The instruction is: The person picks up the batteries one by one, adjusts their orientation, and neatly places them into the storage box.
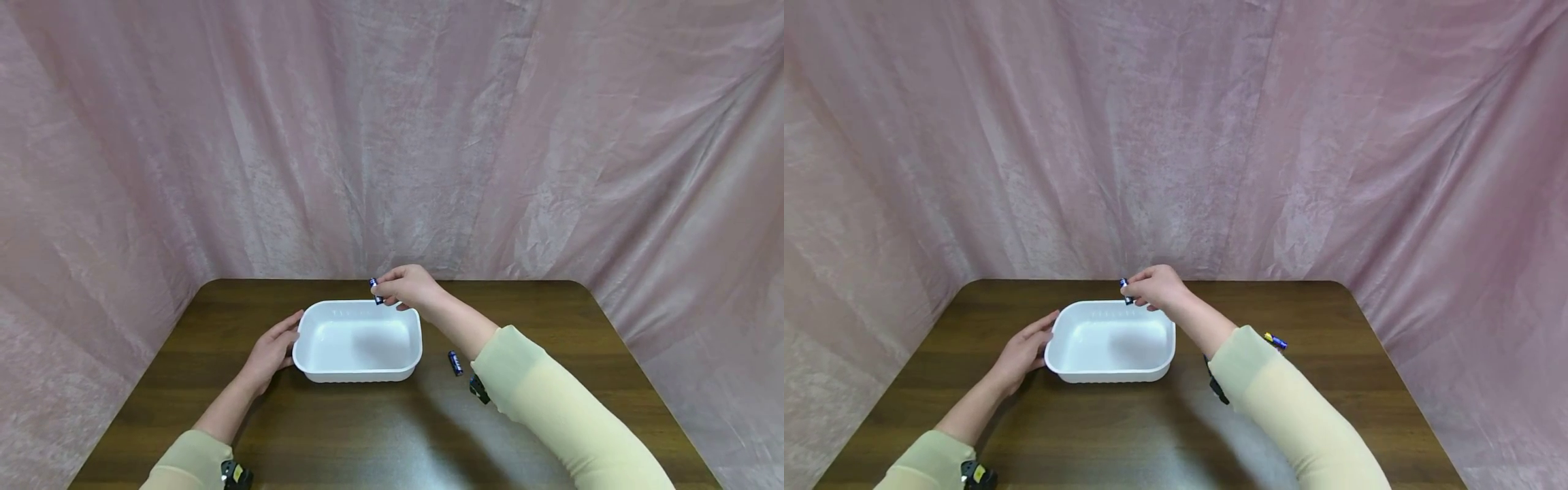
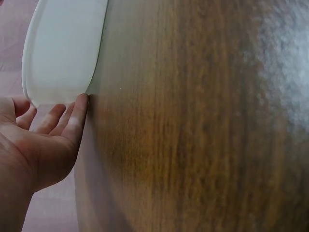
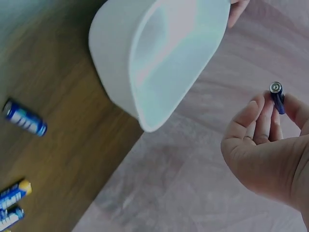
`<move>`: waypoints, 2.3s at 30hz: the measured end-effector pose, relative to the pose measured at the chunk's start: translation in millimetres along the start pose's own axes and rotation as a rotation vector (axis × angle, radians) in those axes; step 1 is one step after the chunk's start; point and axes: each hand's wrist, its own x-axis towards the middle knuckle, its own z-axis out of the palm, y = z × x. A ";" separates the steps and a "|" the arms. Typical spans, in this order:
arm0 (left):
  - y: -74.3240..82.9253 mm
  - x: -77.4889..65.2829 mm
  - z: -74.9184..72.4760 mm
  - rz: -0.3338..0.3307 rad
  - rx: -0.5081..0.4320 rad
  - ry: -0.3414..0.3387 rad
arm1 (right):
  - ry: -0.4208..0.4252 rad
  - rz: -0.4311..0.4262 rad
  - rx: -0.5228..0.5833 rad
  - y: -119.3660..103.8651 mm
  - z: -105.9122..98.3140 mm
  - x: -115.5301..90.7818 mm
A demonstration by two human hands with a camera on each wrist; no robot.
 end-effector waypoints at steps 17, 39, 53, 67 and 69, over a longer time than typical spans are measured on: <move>4.7 4.2 4.6 -0.002 -0.017 0.001 | 0.027 0.124 0.170 2.9 42.4 31.9; 5.0 -2.3 3.4 -0.007 -0.029 -0.014 | 0.056 0.193 -0.283 30.1 114.4 43.3; 7.7 -1.9 3.8 -0.004 0.001 -0.008 | 0.100 0.226 -0.514 24.8 137.4 51.6; 6.3 -4.1 6.9 0.017 -0.019 -0.032 | 0.147 0.252 -0.552 23.8 150.9 49.5; 6.5 -4.4 6.9 0.019 -0.019 -0.032 | 0.144 0.251 -0.556 25.6 152.0 51.3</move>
